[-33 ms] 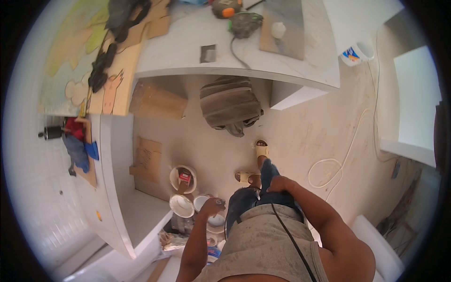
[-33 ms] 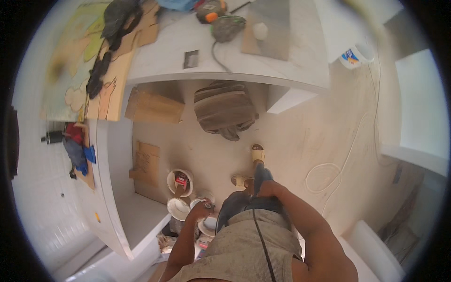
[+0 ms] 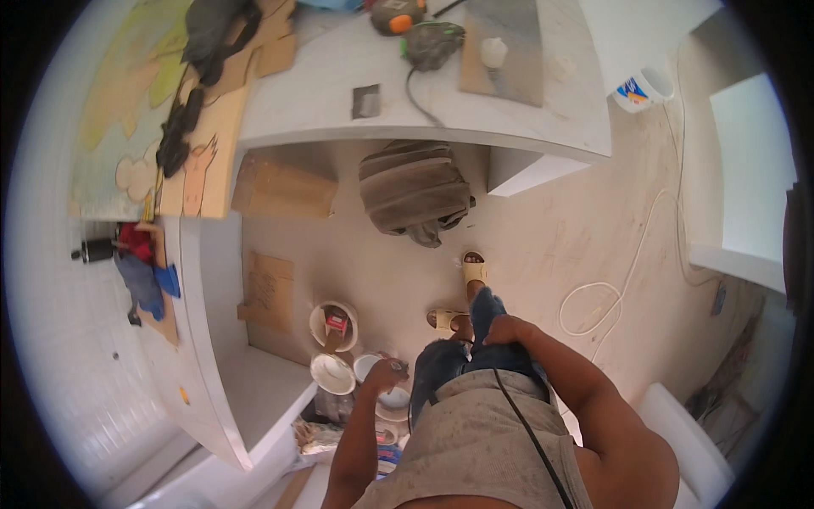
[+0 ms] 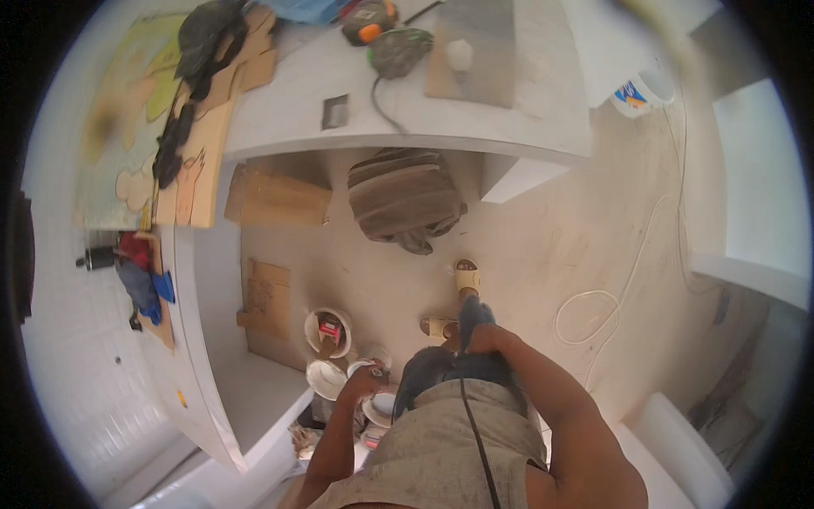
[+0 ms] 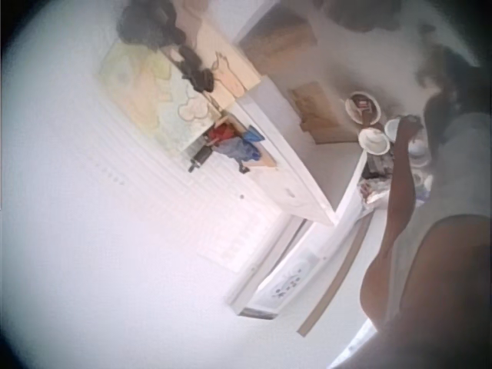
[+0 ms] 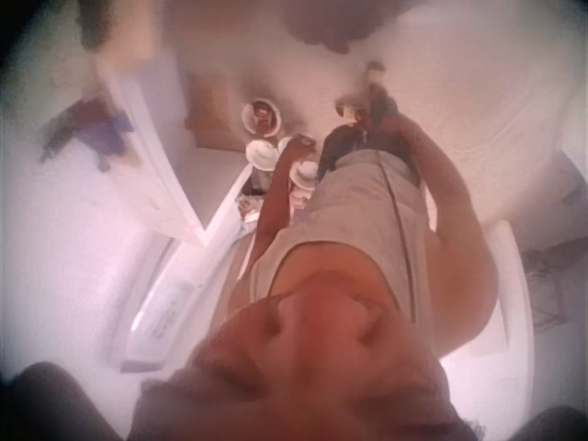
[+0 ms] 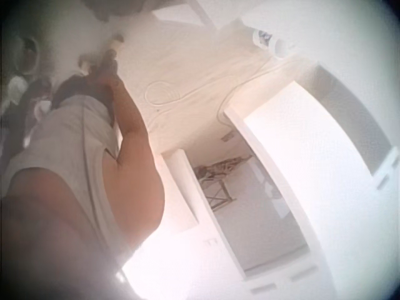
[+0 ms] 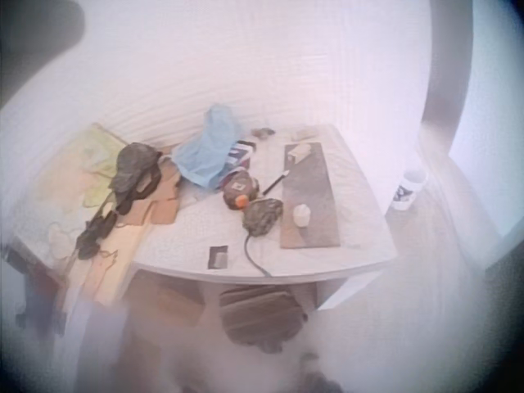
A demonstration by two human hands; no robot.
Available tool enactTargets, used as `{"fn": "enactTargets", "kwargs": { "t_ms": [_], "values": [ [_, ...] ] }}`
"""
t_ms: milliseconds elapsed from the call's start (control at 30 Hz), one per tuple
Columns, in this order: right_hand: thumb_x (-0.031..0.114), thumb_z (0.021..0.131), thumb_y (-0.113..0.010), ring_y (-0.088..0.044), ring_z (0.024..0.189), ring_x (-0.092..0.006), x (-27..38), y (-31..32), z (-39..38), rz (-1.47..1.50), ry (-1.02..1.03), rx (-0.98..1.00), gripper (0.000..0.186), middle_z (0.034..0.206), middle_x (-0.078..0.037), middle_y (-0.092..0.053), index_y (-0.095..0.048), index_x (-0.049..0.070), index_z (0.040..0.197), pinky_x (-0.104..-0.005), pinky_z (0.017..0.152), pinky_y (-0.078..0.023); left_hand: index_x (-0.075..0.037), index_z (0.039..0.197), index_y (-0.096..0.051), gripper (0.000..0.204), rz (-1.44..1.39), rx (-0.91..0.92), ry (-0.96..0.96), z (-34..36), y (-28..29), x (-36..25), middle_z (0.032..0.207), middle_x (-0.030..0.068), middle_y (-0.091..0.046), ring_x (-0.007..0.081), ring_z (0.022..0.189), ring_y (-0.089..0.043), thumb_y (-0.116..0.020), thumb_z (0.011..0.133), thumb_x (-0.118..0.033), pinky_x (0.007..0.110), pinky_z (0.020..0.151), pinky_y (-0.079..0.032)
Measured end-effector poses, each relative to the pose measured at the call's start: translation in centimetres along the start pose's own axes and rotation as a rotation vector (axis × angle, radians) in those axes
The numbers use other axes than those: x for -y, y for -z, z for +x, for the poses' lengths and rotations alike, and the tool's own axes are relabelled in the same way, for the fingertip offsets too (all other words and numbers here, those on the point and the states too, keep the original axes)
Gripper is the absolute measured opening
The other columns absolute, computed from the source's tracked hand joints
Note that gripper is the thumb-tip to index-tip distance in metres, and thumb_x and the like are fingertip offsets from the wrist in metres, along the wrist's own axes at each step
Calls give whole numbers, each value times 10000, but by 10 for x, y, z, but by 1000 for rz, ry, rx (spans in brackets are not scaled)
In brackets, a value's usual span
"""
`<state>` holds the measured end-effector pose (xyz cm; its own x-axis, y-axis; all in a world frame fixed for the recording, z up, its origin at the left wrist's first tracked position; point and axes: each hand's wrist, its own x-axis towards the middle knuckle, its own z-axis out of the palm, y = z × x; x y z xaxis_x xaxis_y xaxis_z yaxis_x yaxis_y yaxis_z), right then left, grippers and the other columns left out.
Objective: The person sits on the floor and retrieves tools from a bag, then opens a toolbox and arranges various hand tools including a drill, wrench, and screwdriver. The person handles each tool individually and places them into the toolbox.
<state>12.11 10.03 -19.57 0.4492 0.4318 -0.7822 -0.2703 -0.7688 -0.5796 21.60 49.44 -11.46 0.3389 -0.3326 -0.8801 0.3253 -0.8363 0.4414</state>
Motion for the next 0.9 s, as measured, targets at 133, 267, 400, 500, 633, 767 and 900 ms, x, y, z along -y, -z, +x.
{"fn": "enactTargets", "kwargs": {
  "t_ms": [133,267,400,500,633,767,900],
  "values": [
    [525,856,-644,-710,971,-391,-7,16,20,32,6,23,532,986,-216,-740,-777,14,923,-482,892,-547,-35,1029,-739,378,-3,11,157,10,9,-5,892,53,-725,155,792,-649,-828,708,-215,315,749,-523],
    [535,829,-707,-710,1034,-364,23,24,8,8,-85,47,555,1071,-212,-737,-769,27,1044,-479,932,-542,-64,1009,-749,349,153,147,181,-13,16,-45,895,138,-743,255,828,-704,-752,773,-320,392,763,-537],
    [401,827,-708,-717,1047,-355,49,37,-26,-60,-59,-35,389,1102,-175,-749,-785,74,1023,-485,901,-561,-60,1031,-744,379,150,154,74,-12,3,-22,890,145,-743,260,821,-705,-762,769,-334,397,760,-537],
    [386,859,-686,-721,1029,-370,45,20,-27,-85,-34,-78,366,1112,-191,-742,-784,74,1022,-479,870,-574,-63,1041,-743,391,211,157,141,0,8,-18,873,133,-742,247,816,-702,-788,747,-317,386,765,-536],
    [396,872,-685,-717,1030,-375,46,-2,-18,74,-156,-116,381,1105,-206,-735,-777,62,1030,-485,865,-576,-63,1064,-754,425,102,399,200,16,39,-3,899,106,-755,214,843,-702,-829,726,-310,357,793,-538],
    [462,907,-648,-702,1020,-412,85,5,-52,266,-168,-83,463,1072,-235,-725,-765,27,1014,-497,907,-553,-46,1110,-761,476,249,549,207,12,95,-12,924,79,-760,179,870,-702,-848,728,-315,321,809,-542],
    [500,926,-619,-681,1031,-436,98,1,-41,257,-85,-65,510,1090,-255,-710,-755,18,1024,-496,946,-530,-18,1134,-746,502,171,577,259,13,146,-33,950,80,-758,154,886,-697,-857,720,-279,312,819,-544]
  ]
}}
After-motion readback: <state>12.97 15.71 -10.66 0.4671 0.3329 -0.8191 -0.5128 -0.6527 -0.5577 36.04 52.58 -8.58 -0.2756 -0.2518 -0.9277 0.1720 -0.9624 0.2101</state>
